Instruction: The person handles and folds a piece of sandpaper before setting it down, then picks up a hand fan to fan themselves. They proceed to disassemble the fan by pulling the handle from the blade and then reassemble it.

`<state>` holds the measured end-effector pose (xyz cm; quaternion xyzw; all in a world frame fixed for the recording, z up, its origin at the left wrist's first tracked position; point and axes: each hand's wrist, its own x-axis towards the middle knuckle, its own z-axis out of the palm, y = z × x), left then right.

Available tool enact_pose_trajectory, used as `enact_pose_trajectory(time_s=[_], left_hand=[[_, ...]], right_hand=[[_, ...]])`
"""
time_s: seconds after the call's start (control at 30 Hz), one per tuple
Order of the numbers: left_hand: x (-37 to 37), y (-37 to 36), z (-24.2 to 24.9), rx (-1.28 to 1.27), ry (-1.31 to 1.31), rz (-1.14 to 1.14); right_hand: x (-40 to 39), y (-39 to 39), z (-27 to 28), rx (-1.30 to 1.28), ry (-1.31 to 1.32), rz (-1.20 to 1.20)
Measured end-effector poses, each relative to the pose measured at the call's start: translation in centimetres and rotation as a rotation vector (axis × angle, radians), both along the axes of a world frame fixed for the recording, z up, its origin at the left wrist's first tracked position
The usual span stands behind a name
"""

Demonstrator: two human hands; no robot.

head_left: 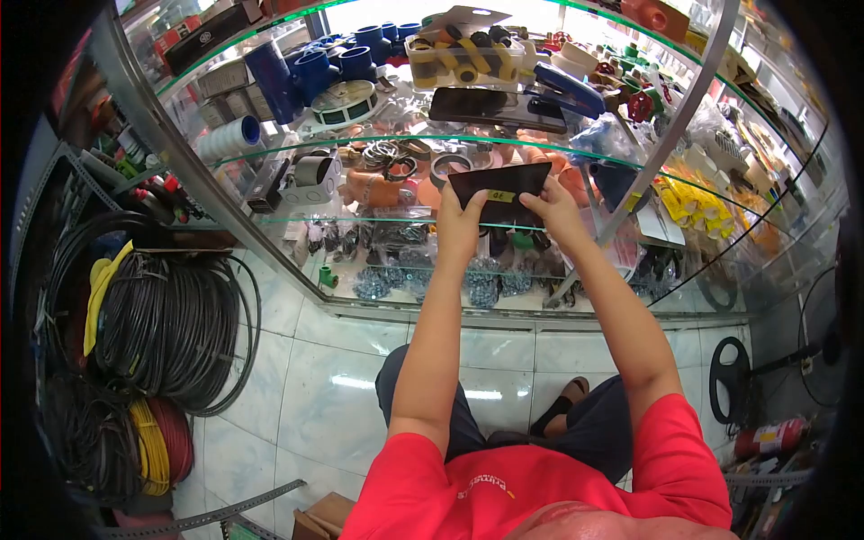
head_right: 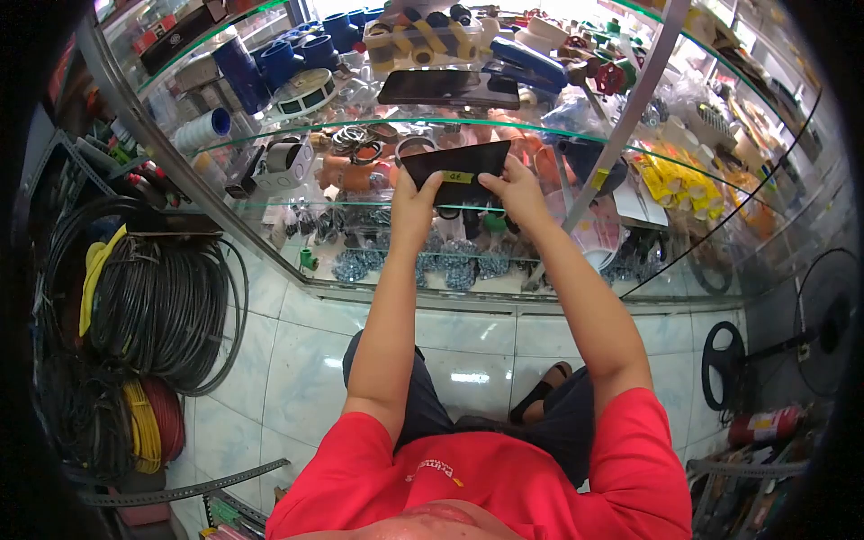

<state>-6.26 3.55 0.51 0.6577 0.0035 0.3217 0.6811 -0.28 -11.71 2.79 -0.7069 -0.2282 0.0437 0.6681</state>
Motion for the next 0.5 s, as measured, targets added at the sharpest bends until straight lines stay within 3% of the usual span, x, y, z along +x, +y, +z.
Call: enact_pose_trajectory(time_s=[0.07,0.1,0.13,0.17,0.23,0.3,0.33,0.4,0.5], left_hand=[[-0.1,0.3,0.1,-0.081,0.104,-0.097],[-0.1,0.3,0.0,-0.085,0.102,-0.095],[-0.1,0.2,0.0,-0.296,0.133,-0.258],[-0.1,0.1,-0.2,-0.507,0.162,-0.423],[-0.8,-0.2,0.7,-0.567,0.214,-0.441],[-0.6,0.0,0.7,-0.612,0.257,-0.583],[-0.7,-0.1,0.9,-0.616,0.257,-0.583],[-0.9,-0.4,1.3,-0.59,0.269,-0.302],[-1.1,0.5,1.1,-0.626,0.181,-0.238]], right_hand=[[0.4,-0.8,0.4,-0.017,0.103,0.068],[0.5,-1.2,0.7,0.021,0.286,0.127],[0.6,-1.6,0.9,0.06,0.469,0.184],[0.7,-2.0,1.1,0.055,0.47,0.184],[0.1,-2.6,2.4,0.073,0.643,0.122],[2.1,-3.6,1.5,0.056,0.656,0.118],[2.9,-3.8,1.1,0.1,0.652,0.047],[5.4,-4.2,-0.3,0.131,0.589,-0.126],[6.5,-3.9,0.0,0.024,0.58,-0.279]])
